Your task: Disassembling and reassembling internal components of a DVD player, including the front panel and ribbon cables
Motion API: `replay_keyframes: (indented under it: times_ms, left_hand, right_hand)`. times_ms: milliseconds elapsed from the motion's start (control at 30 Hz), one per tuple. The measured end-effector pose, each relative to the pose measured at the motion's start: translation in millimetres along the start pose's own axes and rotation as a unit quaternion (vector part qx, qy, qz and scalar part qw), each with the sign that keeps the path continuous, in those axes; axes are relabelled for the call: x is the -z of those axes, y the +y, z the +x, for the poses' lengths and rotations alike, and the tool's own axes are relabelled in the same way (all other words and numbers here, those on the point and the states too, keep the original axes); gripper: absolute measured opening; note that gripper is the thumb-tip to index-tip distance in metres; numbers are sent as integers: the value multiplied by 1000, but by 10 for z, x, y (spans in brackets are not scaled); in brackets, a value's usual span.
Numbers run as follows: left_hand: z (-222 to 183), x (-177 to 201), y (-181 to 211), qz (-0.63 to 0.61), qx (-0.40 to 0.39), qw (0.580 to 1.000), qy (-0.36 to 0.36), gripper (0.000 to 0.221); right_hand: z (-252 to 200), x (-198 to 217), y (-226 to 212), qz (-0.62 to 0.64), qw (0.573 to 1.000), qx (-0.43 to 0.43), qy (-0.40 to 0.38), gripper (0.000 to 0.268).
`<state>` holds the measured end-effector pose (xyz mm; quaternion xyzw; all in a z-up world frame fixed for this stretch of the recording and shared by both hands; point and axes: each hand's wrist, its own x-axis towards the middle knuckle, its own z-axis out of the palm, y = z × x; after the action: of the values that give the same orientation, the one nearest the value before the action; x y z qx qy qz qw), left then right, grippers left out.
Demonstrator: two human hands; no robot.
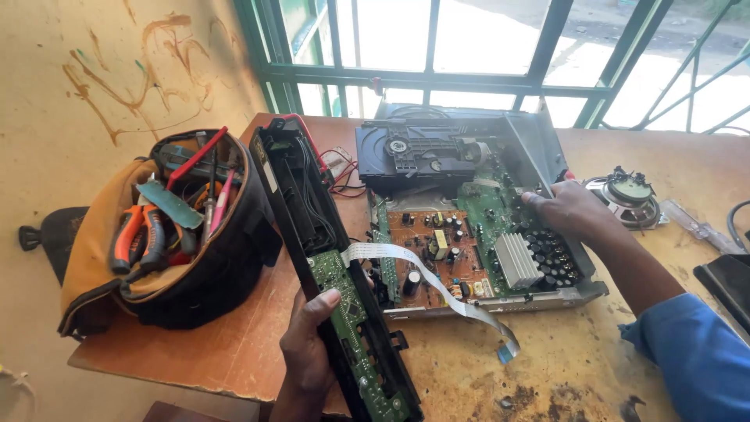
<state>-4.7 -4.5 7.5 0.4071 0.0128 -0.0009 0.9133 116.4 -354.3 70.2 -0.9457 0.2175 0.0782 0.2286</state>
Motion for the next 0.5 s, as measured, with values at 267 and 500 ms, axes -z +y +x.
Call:
replay_keyframes:
  times_ms: [267,500]
  left_hand:
    - [-344,-72,-189,-54,-8,998,-30,49]
    - [-795,224,-695,33,-8,987,-157,67]
  right_hand:
    - [76,5,346,51,997,55,33,54]
    - [367,101,657,20,989,144,21,66]
